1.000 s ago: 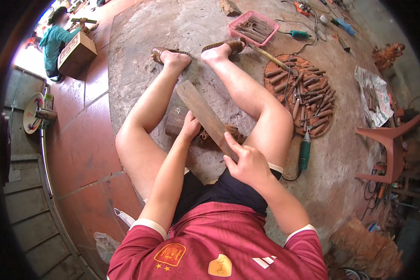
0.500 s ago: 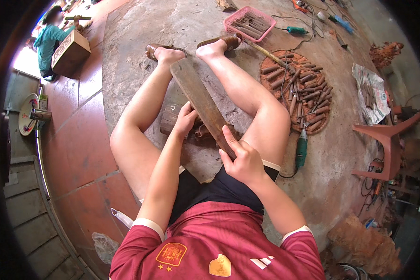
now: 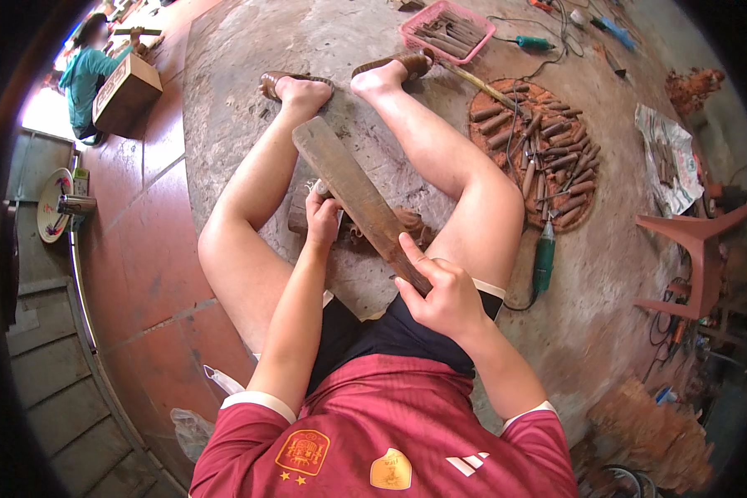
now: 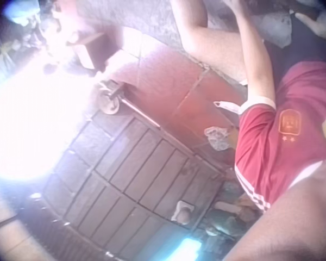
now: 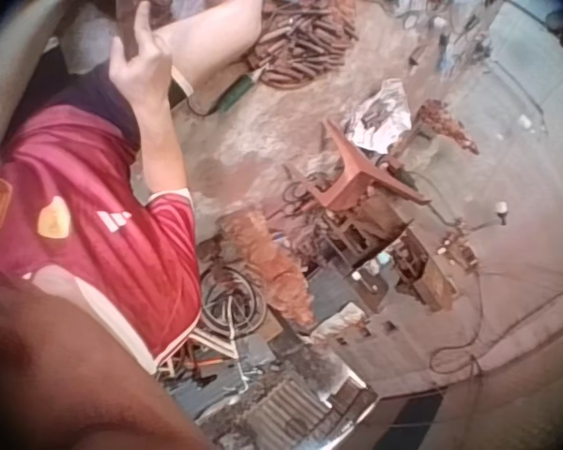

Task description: The person sits on the floor and uses a chisel and a wooden mallet to carve a small piece of wood held between their legs. They repeatedly strike the chisel to remove wood shavings, occasionally adjusting the wood's position. Other people are visible in the background working on similar tasks.

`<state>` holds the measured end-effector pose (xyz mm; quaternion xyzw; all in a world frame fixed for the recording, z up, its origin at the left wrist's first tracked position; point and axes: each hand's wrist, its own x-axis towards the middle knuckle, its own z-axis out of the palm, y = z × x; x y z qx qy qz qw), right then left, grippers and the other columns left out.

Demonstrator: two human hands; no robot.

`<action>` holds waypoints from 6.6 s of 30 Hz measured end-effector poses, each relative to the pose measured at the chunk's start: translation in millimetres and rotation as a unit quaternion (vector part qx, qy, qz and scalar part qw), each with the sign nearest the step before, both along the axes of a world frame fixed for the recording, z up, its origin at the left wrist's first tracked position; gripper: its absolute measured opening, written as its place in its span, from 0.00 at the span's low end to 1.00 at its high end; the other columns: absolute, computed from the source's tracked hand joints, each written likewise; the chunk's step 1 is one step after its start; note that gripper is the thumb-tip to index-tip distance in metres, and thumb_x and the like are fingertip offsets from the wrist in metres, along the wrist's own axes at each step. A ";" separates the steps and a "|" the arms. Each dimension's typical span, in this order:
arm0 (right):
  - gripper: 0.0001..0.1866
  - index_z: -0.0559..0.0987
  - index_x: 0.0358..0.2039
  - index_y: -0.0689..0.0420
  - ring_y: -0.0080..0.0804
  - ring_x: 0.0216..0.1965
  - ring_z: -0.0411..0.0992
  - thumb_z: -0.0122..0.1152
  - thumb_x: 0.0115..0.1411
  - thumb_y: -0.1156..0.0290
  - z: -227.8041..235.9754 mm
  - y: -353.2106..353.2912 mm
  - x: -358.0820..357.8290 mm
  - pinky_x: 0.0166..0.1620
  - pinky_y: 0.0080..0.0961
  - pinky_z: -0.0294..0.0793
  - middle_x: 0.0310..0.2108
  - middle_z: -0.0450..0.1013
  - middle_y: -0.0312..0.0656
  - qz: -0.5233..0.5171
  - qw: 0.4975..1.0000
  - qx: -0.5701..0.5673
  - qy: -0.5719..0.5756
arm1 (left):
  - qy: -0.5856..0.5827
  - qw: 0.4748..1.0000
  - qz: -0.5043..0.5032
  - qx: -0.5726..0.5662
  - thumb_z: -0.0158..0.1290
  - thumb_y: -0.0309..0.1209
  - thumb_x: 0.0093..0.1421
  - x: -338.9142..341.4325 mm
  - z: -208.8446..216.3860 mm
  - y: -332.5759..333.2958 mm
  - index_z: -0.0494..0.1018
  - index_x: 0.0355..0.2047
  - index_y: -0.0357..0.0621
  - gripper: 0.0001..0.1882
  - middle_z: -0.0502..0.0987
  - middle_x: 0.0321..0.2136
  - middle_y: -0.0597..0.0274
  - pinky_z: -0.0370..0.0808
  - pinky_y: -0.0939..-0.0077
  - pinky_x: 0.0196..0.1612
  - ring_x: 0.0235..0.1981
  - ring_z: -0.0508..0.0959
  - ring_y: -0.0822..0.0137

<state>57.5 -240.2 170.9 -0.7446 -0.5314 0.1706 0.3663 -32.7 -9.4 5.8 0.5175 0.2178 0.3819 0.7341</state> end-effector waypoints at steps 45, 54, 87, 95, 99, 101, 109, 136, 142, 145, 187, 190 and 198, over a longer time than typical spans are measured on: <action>0.35 0.67 0.60 0.59 0.37 0.22 0.73 0.65 0.50 0.75 3.1 -11.2 0.8 0.31 0.26 0.72 0.21 0.72 0.50 -0.024 0.996 0.053 0.071 | 0.012 0.994 -0.070 0.081 0.47 0.16 0.41 -1.4 22.3 4.8 0.66 0.22 0.39 0.07 0.68 0.20 0.67 0.65 0.82 0.28 0.23 0.66 0.75; 0.35 0.67 0.60 0.58 0.37 0.20 0.72 0.66 0.49 0.74 1.1 -13.2 -5.1 0.29 0.28 0.71 0.19 0.70 0.49 -0.015 0.997 0.030 0.076 | 0.049 0.999 0.002 0.012 0.47 0.17 0.41 0.3 -2.4 2.7 0.67 0.22 0.39 0.06 0.69 0.19 0.67 0.66 0.82 0.28 0.23 0.68 0.75; 0.36 0.65 0.62 0.54 0.50 0.22 0.71 0.65 0.51 0.70 -22.7 15.3 -12.2 0.28 0.39 0.71 0.19 0.69 0.54 0.015 0.998 -0.043 -0.040 | 0.001 0.998 -0.054 0.044 0.50 0.25 0.61 6.0 -16.3 3.2 0.74 0.37 0.34 0.07 0.78 0.33 0.67 0.72 0.77 0.40 0.36 0.74 0.75; 0.35 0.66 0.60 0.58 0.52 0.24 0.73 0.64 0.50 0.71 -16.1 13.2 -12.7 0.29 0.40 0.72 0.22 0.72 0.56 -0.003 0.999 0.009 -0.043 | 0.052 0.990 -0.049 0.118 0.50 0.25 0.59 18.4 -15.7 -4.7 0.73 0.39 0.34 0.09 0.77 0.32 0.66 0.72 0.77 0.40 0.35 0.73 0.76; 0.36 0.66 0.60 0.58 0.54 0.27 0.74 0.65 0.50 0.70 -23.1 14.0 -10.0 0.31 0.41 0.73 0.24 0.73 0.58 -0.001 1.000 -0.012 -0.017 | 0.048 0.992 -0.049 0.103 0.50 0.27 0.60 15.9 -35.2 -1.6 0.73 0.38 0.34 0.09 0.77 0.32 0.66 0.72 0.76 0.40 0.35 0.73 0.75; 0.36 0.66 0.61 0.56 0.55 0.28 0.75 0.65 0.50 0.70 -27.0 9.9 -10.5 0.32 0.41 0.74 0.25 0.74 0.59 -0.038 0.998 0.036 0.020 | 0.046 0.993 -0.045 0.097 0.50 0.27 0.60 23.8 -9.0 -9.6 0.73 0.39 0.34 0.09 0.77 0.32 0.66 0.72 0.76 0.41 0.35 0.73 0.76; 0.35 0.66 0.60 0.59 0.53 0.26 0.74 0.64 0.50 0.71 -33.7 8.8 -4.6 0.31 0.40 0.73 0.24 0.73 0.58 -0.024 0.999 0.022 0.018 | 0.064 0.994 -0.059 0.064 0.47 0.22 0.58 19.4 -2.3 -12.2 0.73 0.39 0.34 0.10 0.77 0.34 0.66 0.71 0.79 0.41 0.36 0.73 0.76; 0.34 0.66 0.61 0.56 0.49 0.26 0.75 0.64 0.51 0.72 -23.8 -7.9 -4.4 0.31 0.36 0.74 0.23 0.73 0.56 -0.005 0.999 -0.030 -0.021 | 0.097 0.983 -0.047 0.152 0.51 0.22 0.50 20.8 -7.1 -10.5 0.71 0.28 0.35 0.04 0.72 0.20 0.64 0.69 0.76 0.28 0.25 0.70 0.75; 0.34 0.66 0.60 0.60 0.49 0.23 0.74 0.63 0.52 0.73 -15.3 -7.8 -9.7 0.29 0.38 0.73 0.21 0.71 0.54 -0.011 0.995 0.094 0.026 | 0.112 0.983 -0.049 0.139 0.51 0.24 0.55 18.5 -2.1 -10.5 0.73 0.33 0.33 0.07 0.77 0.22 0.62 0.72 0.75 0.29 0.26 0.74 0.75; 0.35 0.63 0.61 0.61 0.49 0.23 0.73 0.62 0.52 0.73 -32.8 -11.0 -17.8 0.29 0.38 0.73 0.21 0.71 0.53 -0.026 0.993 0.111 -0.025 | 0.090 0.987 -0.036 0.131 0.50 0.24 0.56 20.2 -0.6 -17.9 0.73 0.35 0.34 0.07 0.77 0.22 0.63 0.68 0.77 0.18 0.18 0.72 0.76; 0.37 0.52 0.67 0.58 0.15 0.16 0.64 0.56 0.60 0.75 -98.2 -36.4 -10.3 0.21 0.14 0.67 0.21 0.68 0.31 -0.151 0.922 0.068 0.349 | 0.133 0.973 -0.085 0.169 0.56 0.23 0.58 5.1 45.4 7.3 0.68 0.34 0.42 0.07 0.70 0.27 0.72 0.67 0.84 0.34 0.29 0.67 0.79; 0.37 0.56 0.64 0.67 0.19 0.37 0.69 0.59 0.57 0.74 -96.8 -36.9 -11.0 0.42 0.16 0.69 0.40 0.72 0.40 -0.171 0.920 0.056 0.349 | 0.127 0.976 -0.090 0.152 0.56 0.23 0.57 8.2 43.0 5.1 0.68 0.32 0.42 0.07 0.69 0.26 0.71 0.67 0.83 0.34 0.29 0.67 0.79; 0.37 0.56 0.62 0.71 0.24 0.48 0.69 0.61 0.56 0.73 -99.1 -38.7 -11.4 0.52 0.20 0.67 0.49 0.72 0.49 -0.177 0.921 0.040 0.344 | 0.155 0.969 -0.100 0.166 0.54 0.24 0.60 14.7 33.3 2.4 0.66 0.33 0.43 0.06 0.67 0.26 0.72 0.66 0.84 0.33 0.28 0.65 0.80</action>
